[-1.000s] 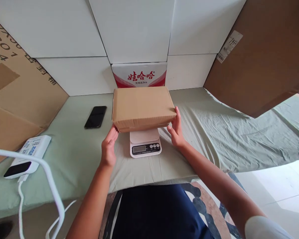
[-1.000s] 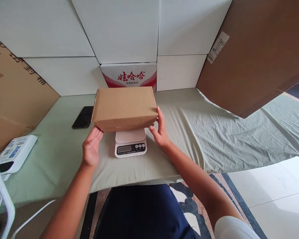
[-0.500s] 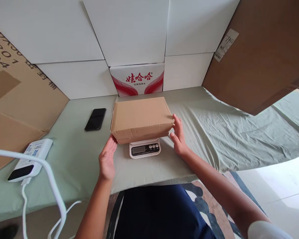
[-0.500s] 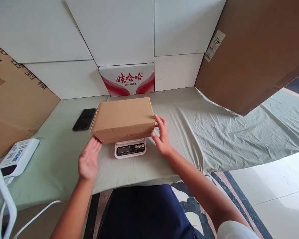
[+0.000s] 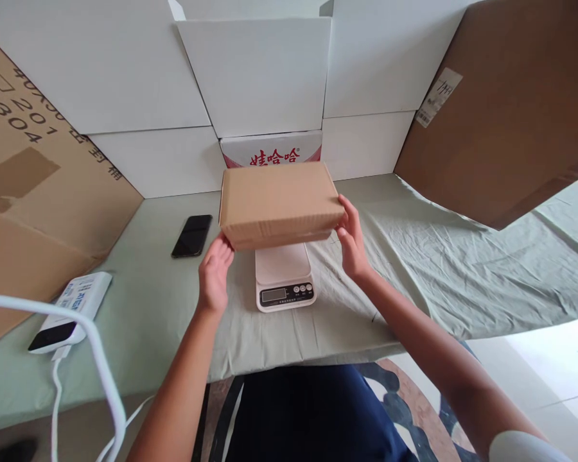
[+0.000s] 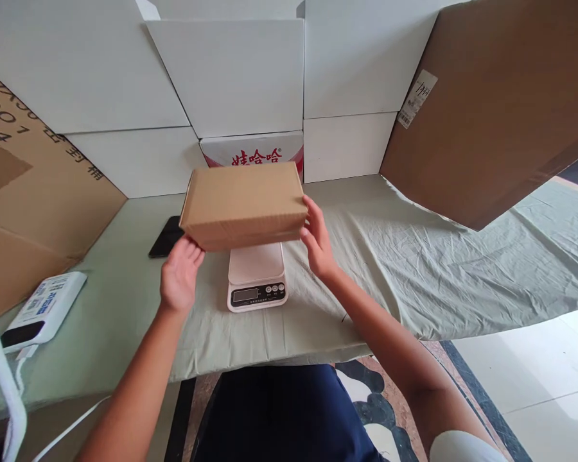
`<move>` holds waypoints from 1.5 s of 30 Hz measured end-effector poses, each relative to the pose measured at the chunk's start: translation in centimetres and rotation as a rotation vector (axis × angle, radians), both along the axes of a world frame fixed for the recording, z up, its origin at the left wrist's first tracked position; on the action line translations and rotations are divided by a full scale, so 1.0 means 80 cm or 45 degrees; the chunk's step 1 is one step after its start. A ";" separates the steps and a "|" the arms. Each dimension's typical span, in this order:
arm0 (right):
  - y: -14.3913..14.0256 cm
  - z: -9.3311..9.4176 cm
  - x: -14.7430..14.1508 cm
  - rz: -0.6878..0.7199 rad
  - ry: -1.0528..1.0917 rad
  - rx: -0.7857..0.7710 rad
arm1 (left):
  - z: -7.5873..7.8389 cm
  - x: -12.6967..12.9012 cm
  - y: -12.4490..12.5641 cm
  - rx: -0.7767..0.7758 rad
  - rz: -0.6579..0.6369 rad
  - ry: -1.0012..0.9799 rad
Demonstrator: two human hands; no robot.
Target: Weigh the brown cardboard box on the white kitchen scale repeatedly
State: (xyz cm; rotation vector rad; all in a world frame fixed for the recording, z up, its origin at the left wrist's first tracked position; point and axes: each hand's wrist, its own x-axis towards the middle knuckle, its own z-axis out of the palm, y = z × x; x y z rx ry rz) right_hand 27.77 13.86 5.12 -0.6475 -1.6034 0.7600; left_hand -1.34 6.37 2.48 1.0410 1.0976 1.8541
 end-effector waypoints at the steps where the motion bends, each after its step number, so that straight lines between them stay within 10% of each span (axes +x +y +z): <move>1: 0.019 0.006 -0.007 0.004 0.033 0.011 | 0.006 -0.003 0.023 0.000 -0.016 0.009; 10: 0.129 -0.058 -0.046 -0.100 0.053 -0.156 | -0.030 0.000 0.141 -0.301 0.039 -0.133; 37: 0.116 -0.059 -0.040 0.017 -0.058 -0.284 | -0.046 -0.009 0.147 -0.248 -0.019 0.004; 45: 0.072 -0.037 -0.030 -0.046 -0.122 -0.039 | -0.010 -0.010 0.077 -0.053 0.086 0.114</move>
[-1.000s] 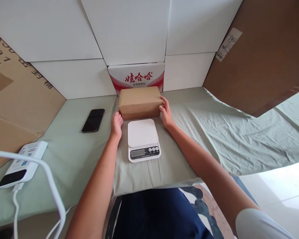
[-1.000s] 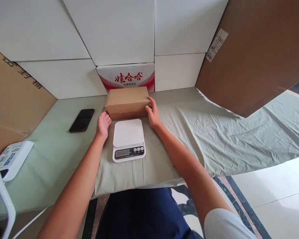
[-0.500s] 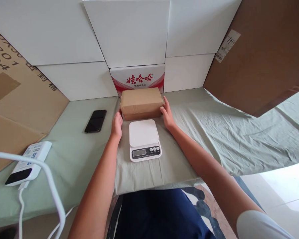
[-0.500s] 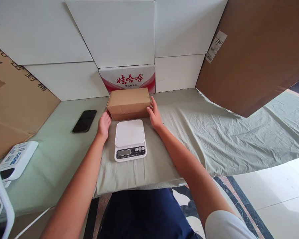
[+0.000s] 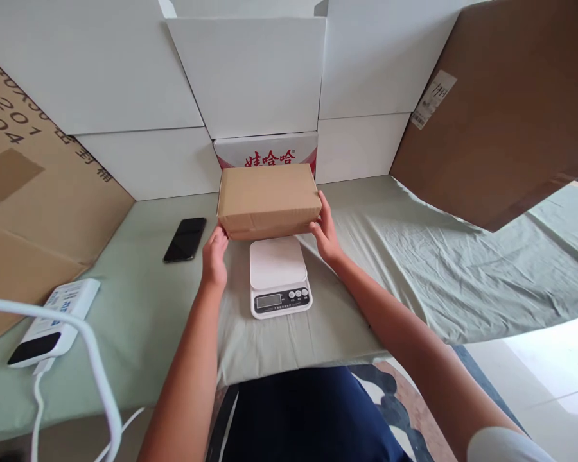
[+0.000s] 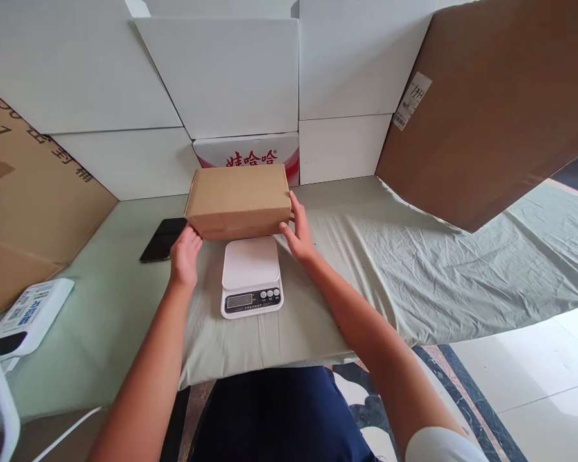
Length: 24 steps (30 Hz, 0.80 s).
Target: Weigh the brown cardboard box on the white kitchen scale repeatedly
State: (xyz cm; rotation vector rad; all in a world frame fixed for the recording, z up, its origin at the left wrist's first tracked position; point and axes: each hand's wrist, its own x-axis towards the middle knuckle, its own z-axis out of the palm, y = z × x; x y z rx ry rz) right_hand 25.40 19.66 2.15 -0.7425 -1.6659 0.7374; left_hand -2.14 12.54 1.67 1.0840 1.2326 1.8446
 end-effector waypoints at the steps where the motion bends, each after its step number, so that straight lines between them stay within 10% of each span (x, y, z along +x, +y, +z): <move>1: -0.011 0.002 0.004 0.005 -0.019 0.023 | 0.002 0.001 -0.017 0.020 0.017 0.006; 11: -0.106 -0.018 0.043 0.021 -0.059 -0.008 | -0.028 0.027 -0.144 -0.042 0.094 -0.013; 24: -0.108 -0.014 0.042 0.012 -0.040 -0.048 | -0.028 0.029 -0.144 -0.094 0.061 -0.046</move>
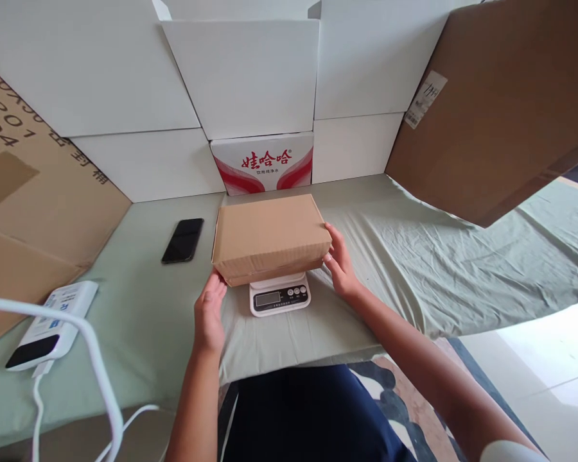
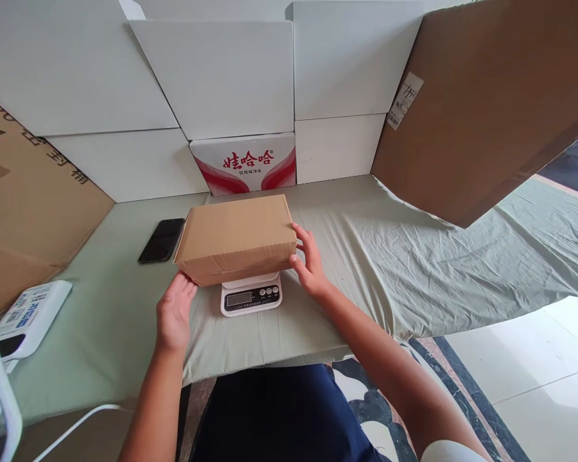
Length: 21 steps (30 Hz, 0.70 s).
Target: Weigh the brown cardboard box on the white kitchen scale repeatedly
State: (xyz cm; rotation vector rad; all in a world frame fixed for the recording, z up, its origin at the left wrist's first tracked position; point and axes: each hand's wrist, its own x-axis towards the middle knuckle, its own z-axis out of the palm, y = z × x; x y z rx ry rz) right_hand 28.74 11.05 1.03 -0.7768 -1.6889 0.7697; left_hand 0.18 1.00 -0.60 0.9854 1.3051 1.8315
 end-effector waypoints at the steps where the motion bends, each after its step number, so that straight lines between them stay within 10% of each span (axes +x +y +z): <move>1: 0.000 0.000 0.000 -0.007 0.003 0.003 | -0.001 0.000 -0.001 0.007 -0.007 0.007; 15: -0.007 0.008 -0.001 0.051 0.075 -0.030 | 0.007 0.007 0.000 -0.041 -0.013 0.058; 21: 0.011 0.045 -0.011 0.009 0.117 0.025 | 0.043 -0.010 0.033 0.054 -0.057 0.041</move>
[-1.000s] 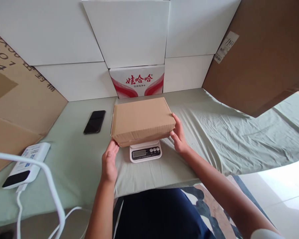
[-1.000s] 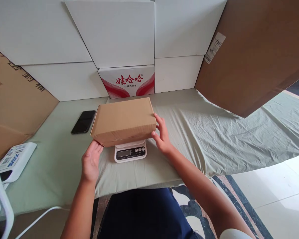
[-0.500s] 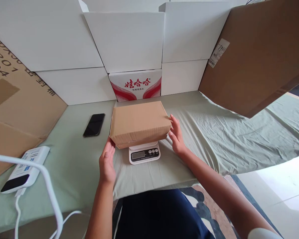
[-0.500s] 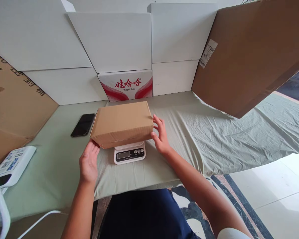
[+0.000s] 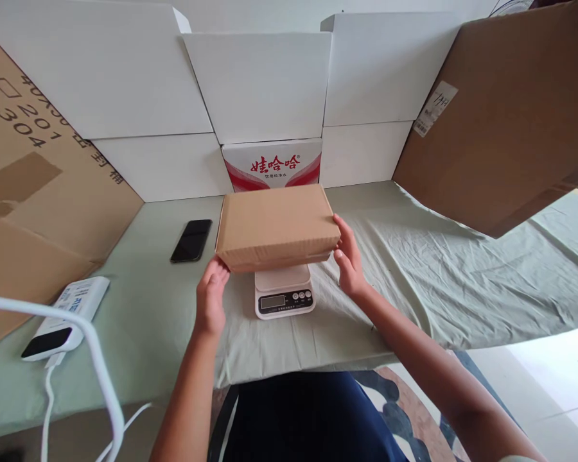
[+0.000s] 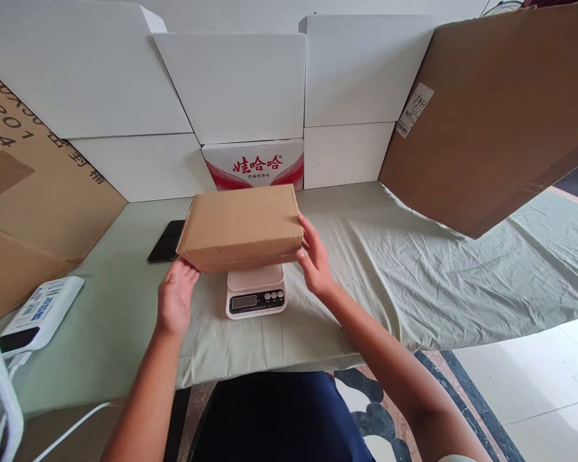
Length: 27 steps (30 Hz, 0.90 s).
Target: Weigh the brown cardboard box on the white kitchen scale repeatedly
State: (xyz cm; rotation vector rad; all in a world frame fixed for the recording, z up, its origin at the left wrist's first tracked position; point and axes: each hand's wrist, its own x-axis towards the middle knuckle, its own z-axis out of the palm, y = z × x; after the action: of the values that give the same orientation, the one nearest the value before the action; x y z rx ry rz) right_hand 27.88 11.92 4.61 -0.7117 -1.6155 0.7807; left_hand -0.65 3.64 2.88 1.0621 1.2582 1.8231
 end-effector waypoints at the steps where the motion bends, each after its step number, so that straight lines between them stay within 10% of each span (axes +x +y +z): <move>1: 0.013 0.009 -0.005 -0.007 0.022 0.025 | 0.009 -0.006 0.018 0.026 -0.019 0.007; 5: 0.084 0.025 -0.038 0.015 0.156 0.070 | 0.024 -0.022 0.113 0.081 -0.115 0.015; 10: 0.148 -0.020 -0.073 -0.046 0.246 -0.005 | -0.017 -0.022 0.186 -0.099 -0.011 -0.096; 16: 0.164 -0.060 -0.072 -0.093 0.233 -0.082 | -0.055 -0.024 0.190 -0.110 -0.029 -0.091; 27: 0.162 -0.063 -0.064 -0.014 0.195 -0.212 | -0.038 -0.079 0.175 -0.051 0.139 -0.261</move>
State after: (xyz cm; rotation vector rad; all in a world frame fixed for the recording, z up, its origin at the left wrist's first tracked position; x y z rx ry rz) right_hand 22.79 24.89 -0.40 -0.7591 -1.4194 0.9470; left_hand -7.00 17.67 -0.15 0.7763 1.2438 1.9259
